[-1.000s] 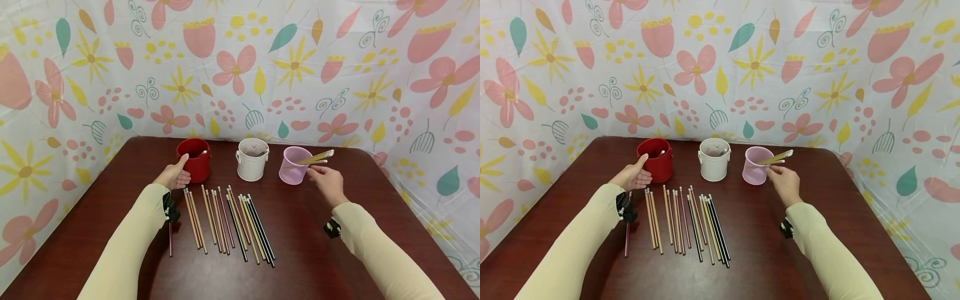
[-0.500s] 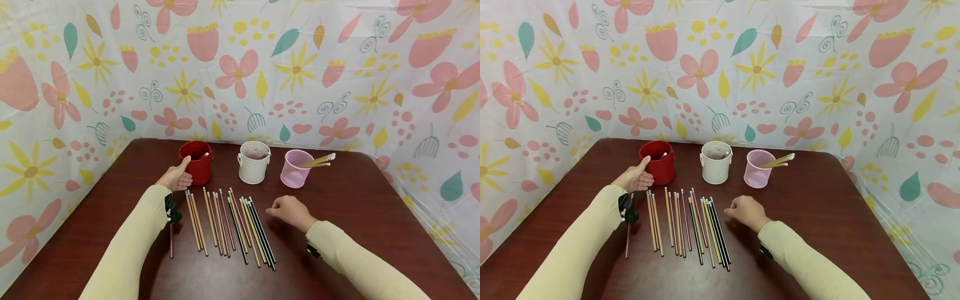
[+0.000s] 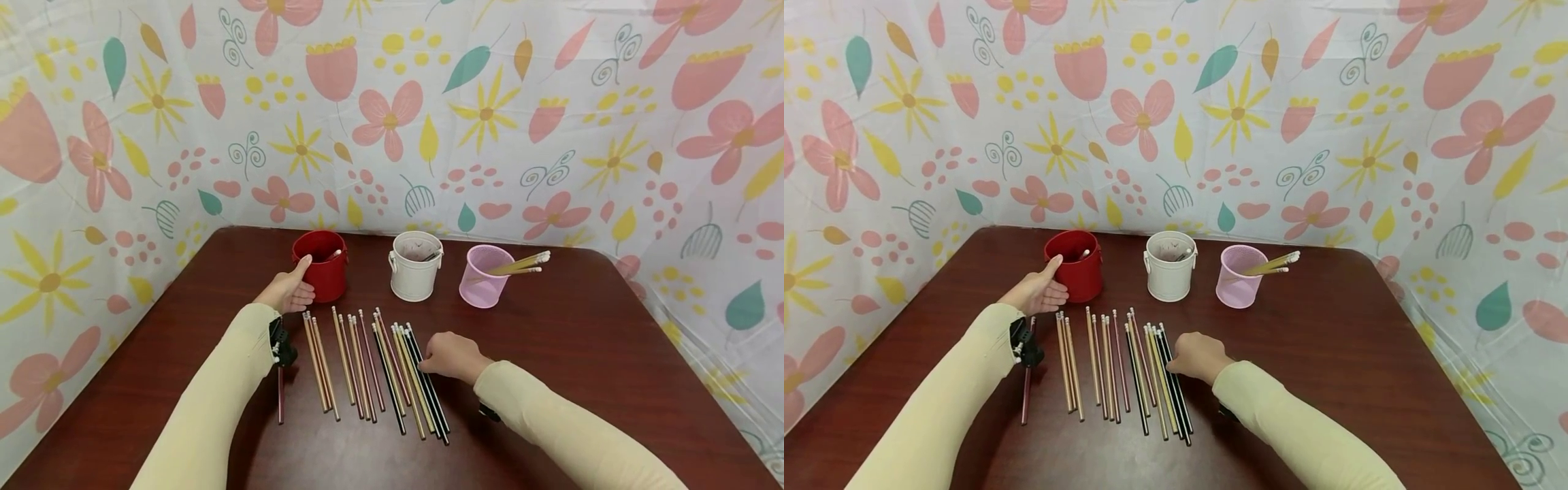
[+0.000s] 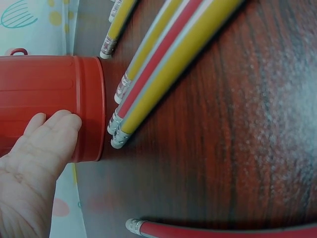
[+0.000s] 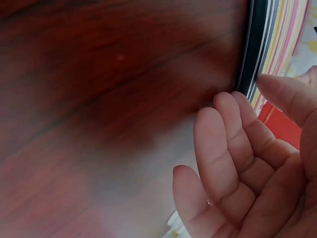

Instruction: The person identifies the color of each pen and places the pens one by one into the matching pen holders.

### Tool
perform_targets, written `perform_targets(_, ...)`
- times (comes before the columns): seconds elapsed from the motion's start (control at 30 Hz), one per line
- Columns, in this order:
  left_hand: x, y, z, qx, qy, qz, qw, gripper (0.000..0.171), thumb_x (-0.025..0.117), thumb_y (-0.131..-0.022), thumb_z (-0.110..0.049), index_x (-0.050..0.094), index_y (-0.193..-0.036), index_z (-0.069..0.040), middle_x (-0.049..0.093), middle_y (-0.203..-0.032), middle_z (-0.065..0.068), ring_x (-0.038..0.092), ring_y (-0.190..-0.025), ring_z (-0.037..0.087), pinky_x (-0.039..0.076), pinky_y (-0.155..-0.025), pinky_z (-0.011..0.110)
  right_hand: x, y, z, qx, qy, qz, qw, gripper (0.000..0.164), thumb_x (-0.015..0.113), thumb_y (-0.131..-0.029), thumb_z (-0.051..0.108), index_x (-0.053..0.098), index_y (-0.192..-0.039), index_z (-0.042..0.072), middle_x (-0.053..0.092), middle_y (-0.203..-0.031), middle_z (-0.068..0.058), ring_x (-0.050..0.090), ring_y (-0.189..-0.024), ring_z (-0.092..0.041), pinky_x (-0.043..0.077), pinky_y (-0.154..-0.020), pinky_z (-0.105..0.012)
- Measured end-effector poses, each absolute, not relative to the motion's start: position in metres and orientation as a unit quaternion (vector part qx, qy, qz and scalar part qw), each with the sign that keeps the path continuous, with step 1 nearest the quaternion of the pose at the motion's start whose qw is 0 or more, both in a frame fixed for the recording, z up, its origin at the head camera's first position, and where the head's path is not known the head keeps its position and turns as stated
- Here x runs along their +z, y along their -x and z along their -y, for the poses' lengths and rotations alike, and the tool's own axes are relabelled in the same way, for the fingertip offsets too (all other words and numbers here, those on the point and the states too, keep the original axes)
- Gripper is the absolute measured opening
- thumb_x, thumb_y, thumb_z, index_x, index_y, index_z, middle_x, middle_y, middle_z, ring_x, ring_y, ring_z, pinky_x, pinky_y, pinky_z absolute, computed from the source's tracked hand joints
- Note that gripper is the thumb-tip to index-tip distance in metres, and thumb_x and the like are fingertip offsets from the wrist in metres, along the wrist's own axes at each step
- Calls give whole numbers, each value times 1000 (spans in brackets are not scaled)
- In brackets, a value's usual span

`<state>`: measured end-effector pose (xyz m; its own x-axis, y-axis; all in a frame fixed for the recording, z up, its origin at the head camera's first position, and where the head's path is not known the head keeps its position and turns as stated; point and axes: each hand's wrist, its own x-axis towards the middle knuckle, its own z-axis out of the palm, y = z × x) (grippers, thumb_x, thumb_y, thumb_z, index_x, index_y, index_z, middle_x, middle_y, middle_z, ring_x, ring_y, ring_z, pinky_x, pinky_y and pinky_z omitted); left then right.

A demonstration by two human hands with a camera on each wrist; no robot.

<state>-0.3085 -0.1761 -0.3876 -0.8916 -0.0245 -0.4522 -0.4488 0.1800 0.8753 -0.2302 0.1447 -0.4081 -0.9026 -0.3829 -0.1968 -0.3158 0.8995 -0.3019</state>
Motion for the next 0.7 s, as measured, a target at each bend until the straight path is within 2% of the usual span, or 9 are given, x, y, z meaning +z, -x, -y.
perform_targets(0.1, -387, 308, 175, 621, 161, -748, 170, 89, 34, -94, -65, 45, -132, 14, 50, -133, 29, 52, -120, 36, 43, -100, 42, -408, 232, -141, -125, 173, -968, 129, 42, 71, -77, 20, 41, -47, 18, 29, -46, 8, 29, -45, -9, 25, -43, -27)
perform_targets(0.23, -385, 307, 174, 621, 159, -748, 171, 90, 33, -94, -65, 44, -132, 15, 49, -134, 30, 51, -121, 37, 42, -101, 42, -406, 233, -139, -127, 162, -968, 145, 35, 72, -77, 22, 51, -49, 15, 44, -45, 7, 43, -44, -9, 31, -42, -27)
perform_targets(0.33, -384, 308, 174, 623, 155, -747, 173, 90, 33, -94, -65, 43, -133, 15, 48, -135, 30, 50, -122, 37, 42, -101, 42, -404, 235, -138, -127, 151, -964, 181, 29, 71, -80, 23, 60, -55, 12, 56, -48, 2, 54, -46, -12, 38, -44, -30)
perform_targets(0.5, -385, 308, 175, 626, 152, -746, 171, 91, 32, -94, -65, 43, -133, 15, 47, -135, 30, 50, -122, 37, 42, -101, 42, -404, 240, -137, -144, 142, -946, 254, 30, 71, -84, 24, 61, -62, 6, 60, -51, -4, 61, -47, -17, 44, -45, -29)
perform_targets(0.7, -387, 307, 175, 626, 148, -745, 174, 90, 32, -94, -65, 43, -133, 16, 48, -134, 30, 50, -122, 38, 42, -101, 42, -409, 246, -141, -183, 126, -929, 297, 33, 72, -86, 29, 61, -68, 4, 62, -53, -6, 63, -49, -19, 51, -49, -30)
